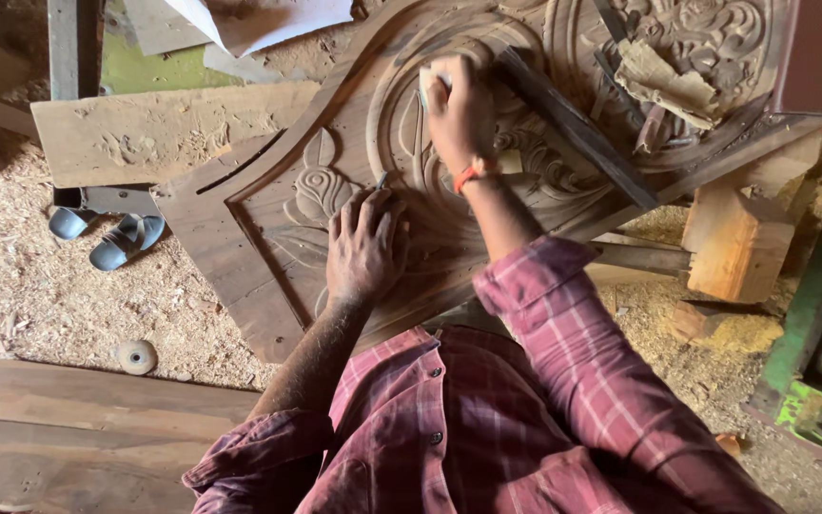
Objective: The person carves a floral design into a wooden panel using a chisel and mallet. They repeatedly strike the chisel to shape the wood and occasionally brush away sawdust with their hand.
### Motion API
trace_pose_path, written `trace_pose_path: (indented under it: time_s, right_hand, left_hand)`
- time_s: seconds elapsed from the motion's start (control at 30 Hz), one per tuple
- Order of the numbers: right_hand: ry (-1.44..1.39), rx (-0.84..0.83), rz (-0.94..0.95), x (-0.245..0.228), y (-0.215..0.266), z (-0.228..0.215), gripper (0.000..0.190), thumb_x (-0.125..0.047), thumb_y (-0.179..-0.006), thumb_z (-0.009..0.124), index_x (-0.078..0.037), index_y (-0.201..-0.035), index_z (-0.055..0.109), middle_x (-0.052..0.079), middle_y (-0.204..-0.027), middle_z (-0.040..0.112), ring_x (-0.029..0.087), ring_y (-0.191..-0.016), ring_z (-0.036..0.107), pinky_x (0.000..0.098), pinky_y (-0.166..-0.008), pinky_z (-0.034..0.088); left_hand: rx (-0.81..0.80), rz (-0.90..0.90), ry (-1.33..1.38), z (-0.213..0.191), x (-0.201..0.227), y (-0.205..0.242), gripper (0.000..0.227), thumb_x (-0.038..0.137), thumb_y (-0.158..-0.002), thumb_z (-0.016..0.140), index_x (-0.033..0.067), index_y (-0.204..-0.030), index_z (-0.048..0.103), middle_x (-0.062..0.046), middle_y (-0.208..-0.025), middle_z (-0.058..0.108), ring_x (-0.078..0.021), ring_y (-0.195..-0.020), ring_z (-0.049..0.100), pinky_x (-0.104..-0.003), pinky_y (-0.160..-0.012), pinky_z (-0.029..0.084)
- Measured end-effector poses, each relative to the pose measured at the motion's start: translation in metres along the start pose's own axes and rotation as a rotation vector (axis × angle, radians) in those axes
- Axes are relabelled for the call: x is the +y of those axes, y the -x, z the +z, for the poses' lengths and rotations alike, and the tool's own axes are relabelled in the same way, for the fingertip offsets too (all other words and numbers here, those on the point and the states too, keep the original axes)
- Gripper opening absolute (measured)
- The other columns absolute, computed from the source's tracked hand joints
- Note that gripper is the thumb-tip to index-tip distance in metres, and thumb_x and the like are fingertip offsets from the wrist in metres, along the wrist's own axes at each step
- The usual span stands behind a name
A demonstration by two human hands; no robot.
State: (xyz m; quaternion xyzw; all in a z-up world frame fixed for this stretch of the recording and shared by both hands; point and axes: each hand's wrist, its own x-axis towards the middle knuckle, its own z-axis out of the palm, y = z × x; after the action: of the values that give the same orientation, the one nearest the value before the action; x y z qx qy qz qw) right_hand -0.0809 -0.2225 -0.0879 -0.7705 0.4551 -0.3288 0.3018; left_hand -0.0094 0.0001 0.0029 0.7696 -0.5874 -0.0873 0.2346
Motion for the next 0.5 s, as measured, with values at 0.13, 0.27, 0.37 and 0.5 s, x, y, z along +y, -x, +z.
trace_pose_path:
  time_s: [0.13,0.27,0.37,0.5]
  right_hand:
    - [-0.356,-0.038,0.339,-0.018,0.004,-0.015,0.019,-0.013,-0.098,0.067,-0.006,-0.115,0.061,0.006,-0.088,0.071,0.013,-0.062,0.069,0.0311,-0.048,0.055]
    - [-0.361,-0.092,0.207,-0.035,0.044,-0.027,0.019,-0.011,-0.100,0.067,-0.004,-0.116,0.062,0.007,-0.087,0.073,0.011,-0.067,0.069,0.0303,-0.054,0.056]
    - [-0.240,-0.152,0.323,-0.038,0.052,-0.023,0.019,-0.015,-0.099,0.067,-0.004,-0.114,0.062,0.010,-0.081,0.071,0.020,-0.061,0.069,0.0358,-0.055,0.054]
    - [0.024,-0.016,-0.040,-0.038,0.063,-0.021,0.016,-0.012,-0.100,0.069,-0.005,-0.111,0.059,0.016,-0.099,0.071,0.033,-0.088,0.072,0.0430,-0.074,0.056]
  left_hand:
    - [0.004,-0.002,0.019,-0.001,-0.003,0.000,0.033,0.026,-0.099,0.064,0.0114,-0.128,0.065,-0.009,-0.136,0.058,-0.0311,-0.133,0.050,-0.049,-0.108,0.042]
    - [0.006,0.005,0.034,0.001,-0.004,0.003,0.034,0.025,-0.099,0.064,0.0102,-0.129,0.065,-0.010,-0.136,0.058,-0.0312,-0.133,0.050,-0.049,-0.108,0.042]
    - [0.002,0.004,0.026,0.000,-0.005,0.002,0.034,0.026,-0.098,0.065,0.0101,-0.128,0.065,-0.010,-0.136,0.058,-0.0315,-0.133,0.050,-0.048,-0.107,0.042]
    - [-0.005,0.002,0.031,0.002,-0.006,0.005,0.034,0.026,-0.098,0.065,0.0100,-0.128,0.065,-0.010,-0.137,0.057,-0.0311,-0.134,0.050,-0.048,-0.109,0.042]
